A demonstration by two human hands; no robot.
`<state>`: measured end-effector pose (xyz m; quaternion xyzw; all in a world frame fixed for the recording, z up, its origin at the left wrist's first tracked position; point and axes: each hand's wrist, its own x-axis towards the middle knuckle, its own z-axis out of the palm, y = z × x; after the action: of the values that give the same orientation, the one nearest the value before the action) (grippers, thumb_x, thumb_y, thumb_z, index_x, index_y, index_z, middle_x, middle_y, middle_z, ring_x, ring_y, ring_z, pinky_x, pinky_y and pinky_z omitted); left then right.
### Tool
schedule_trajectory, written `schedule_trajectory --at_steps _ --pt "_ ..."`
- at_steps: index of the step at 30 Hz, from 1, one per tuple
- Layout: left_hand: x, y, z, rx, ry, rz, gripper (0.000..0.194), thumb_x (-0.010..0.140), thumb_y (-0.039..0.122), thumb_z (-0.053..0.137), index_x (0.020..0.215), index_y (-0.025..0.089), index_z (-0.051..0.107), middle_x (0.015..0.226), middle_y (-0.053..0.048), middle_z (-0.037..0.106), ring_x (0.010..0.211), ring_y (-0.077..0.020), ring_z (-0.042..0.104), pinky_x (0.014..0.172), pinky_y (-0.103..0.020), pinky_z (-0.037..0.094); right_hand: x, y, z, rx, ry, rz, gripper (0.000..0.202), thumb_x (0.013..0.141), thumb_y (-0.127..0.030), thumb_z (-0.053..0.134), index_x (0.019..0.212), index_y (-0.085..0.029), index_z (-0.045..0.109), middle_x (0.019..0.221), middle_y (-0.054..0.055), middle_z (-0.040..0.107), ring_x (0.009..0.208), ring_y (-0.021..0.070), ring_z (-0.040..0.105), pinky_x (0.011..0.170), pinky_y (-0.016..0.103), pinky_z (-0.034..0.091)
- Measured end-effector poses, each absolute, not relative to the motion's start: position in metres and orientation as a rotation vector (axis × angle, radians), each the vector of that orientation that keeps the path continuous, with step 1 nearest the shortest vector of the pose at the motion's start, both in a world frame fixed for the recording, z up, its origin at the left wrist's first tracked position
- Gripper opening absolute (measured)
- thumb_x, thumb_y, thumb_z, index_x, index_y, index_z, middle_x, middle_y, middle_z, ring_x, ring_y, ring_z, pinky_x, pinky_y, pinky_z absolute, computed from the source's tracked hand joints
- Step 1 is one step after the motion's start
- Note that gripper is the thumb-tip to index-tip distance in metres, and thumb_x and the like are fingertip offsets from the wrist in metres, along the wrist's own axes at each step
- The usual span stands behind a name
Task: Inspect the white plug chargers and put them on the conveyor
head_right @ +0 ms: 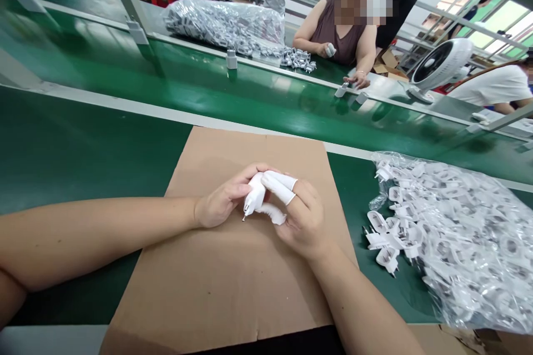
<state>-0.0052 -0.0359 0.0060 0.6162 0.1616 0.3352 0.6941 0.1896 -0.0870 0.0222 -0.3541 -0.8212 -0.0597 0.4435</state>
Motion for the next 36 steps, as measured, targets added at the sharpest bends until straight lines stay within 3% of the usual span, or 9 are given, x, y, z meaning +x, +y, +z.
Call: schedule_trajectory --at_steps 3,6,11,17,22,27,31,34,36 --pt "-0.006 -0.035 0.000 1.444 0.354 0.815 0.053 0.100 0.055 0.044 0.140 0.021 0.046 0.131 -0.013 0.056 0.118 -0.0291 0.054 0.102 -0.045 0.047 0.188 -0.089 0.023 -0.894 -2.038 -0.085 0.064 0.093 -0.010 0.068 0.152 -0.027 0.052 0.128 0.013 0.071 0.116 0.0284 0.072 0.090 0.045 0.067" --pt "-0.005 -0.036 -0.004 1.476 0.353 0.899 0.050 0.102 0.055 0.043 0.139 0.021 0.045 0.125 -0.012 0.057 0.110 -0.0263 0.056 0.097 -0.042 0.048 0.184 -0.092 0.026 -0.908 -2.058 -0.037 0.064 0.092 -0.015 0.073 0.152 -0.025 0.053 0.132 0.015 0.069 0.117 0.0298 0.071 0.091 0.046 0.067" --pt "-0.001 -0.039 0.001 1.428 0.289 0.861 0.041 0.103 0.053 0.048 0.127 0.021 0.044 0.102 -0.006 0.059 0.083 -0.0181 0.057 0.076 -0.033 0.050 0.179 -0.092 0.024 -0.919 -1.977 -0.184 0.067 0.086 -0.016 0.081 0.148 -0.028 0.058 0.125 0.012 0.073 0.104 0.0288 0.076 0.085 0.044 0.069" --pt "0.004 -0.040 0.010 1.342 0.375 0.848 0.042 0.100 0.061 0.055 0.110 0.021 0.047 0.079 0.002 0.053 0.060 -0.0103 0.048 0.056 -0.024 0.042 0.176 -0.093 0.017 -0.913 -1.975 -0.293 0.069 0.084 -0.015 0.084 0.147 -0.030 0.059 0.113 0.009 0.078 0.096 0.0284 0.078 0.086 0.048 0.070" --pt "0.003 -0.042 0.008 1.402 0.413 0.884 0.062 0.099 0.079 0.031 0.104 0.020 0.048 0.071 0.003 0.050 0.058 -0.0123 0.047 0.054 -0.027 0.041 0.176 -0.093 0.020 -0.902 -1.972 -0.245 0.065 0.086 -0.019 0.083 0.146 -0.030 0.060 0.114 0.009 0.078 0.098 0.0278 0.078 0.086 0.046 0.070" --pt "0.002 -0.042 0.000 1.416 0.363 0.939 0.066 0.101 0.077 0.021 0.110 0.019 0.049 0.071 0.002 0.052 0.060 -0.0136 0.049 0.060 -0.029 0.045 0.177 -0.092 0.024 -0.909 -1.990 -0.166 0.065 0.085 -0.013 0.081 0.145 -0.029 0.061 0.118 0.010 0.077 0.099 0.0272 0.078 0.084 0.044 0.070" --pt "0.002 -0.041 0.003 1.377 0.327 0.918 0.062 0.099 0.077 0.036 0.113 0.018 0.047 0.073 0.002 0.054 0.060 -0.0127 0.050 0.059 -0.029 0.044 0.178 -0.093 0.023 -0.947 -1.964 -0.102 0.063 0.085 -0.013 0.081 0.144 -0.028 0.062 0.123 0.010 0.076 0.099 0.0266 0.078 0.081 0.040 0.070" --pt "0.003 -0.041 0.008 1.349 0.343 0.876 0.050 0.098 0.066 0.056 0.112 0.019 0.047 0.075 0.003 0.053 0.059 -0.0110 0.049 0.056 -0.026 0.042 0.180 -0.094 0.023 -0.973 -1.970 -0.092 0.061 0.085 -0.015 0.081 0.142 -0.027 0.063 0.124 0.011 0.076 0.096 0.0257 0.079 0.077 0.038 0.070" --pt "0.003 -0.041 0.008 1.354 0.358 0.875 0.041 0.101 0.058 0.056 0.112 0.019 0.048 0.075 0.004 0.052 0.059 -0.0109 0.048 0.057 -0.026 0.042 0.181 -0.094 0.023 -0.977 -1.989 -0.110 0.060 0.086 -0.015 0.080 0.141 -0.028 0.064 0.123 0.010 0.077 0.093 0.0250 0.079 0.075 0.037 0.070"
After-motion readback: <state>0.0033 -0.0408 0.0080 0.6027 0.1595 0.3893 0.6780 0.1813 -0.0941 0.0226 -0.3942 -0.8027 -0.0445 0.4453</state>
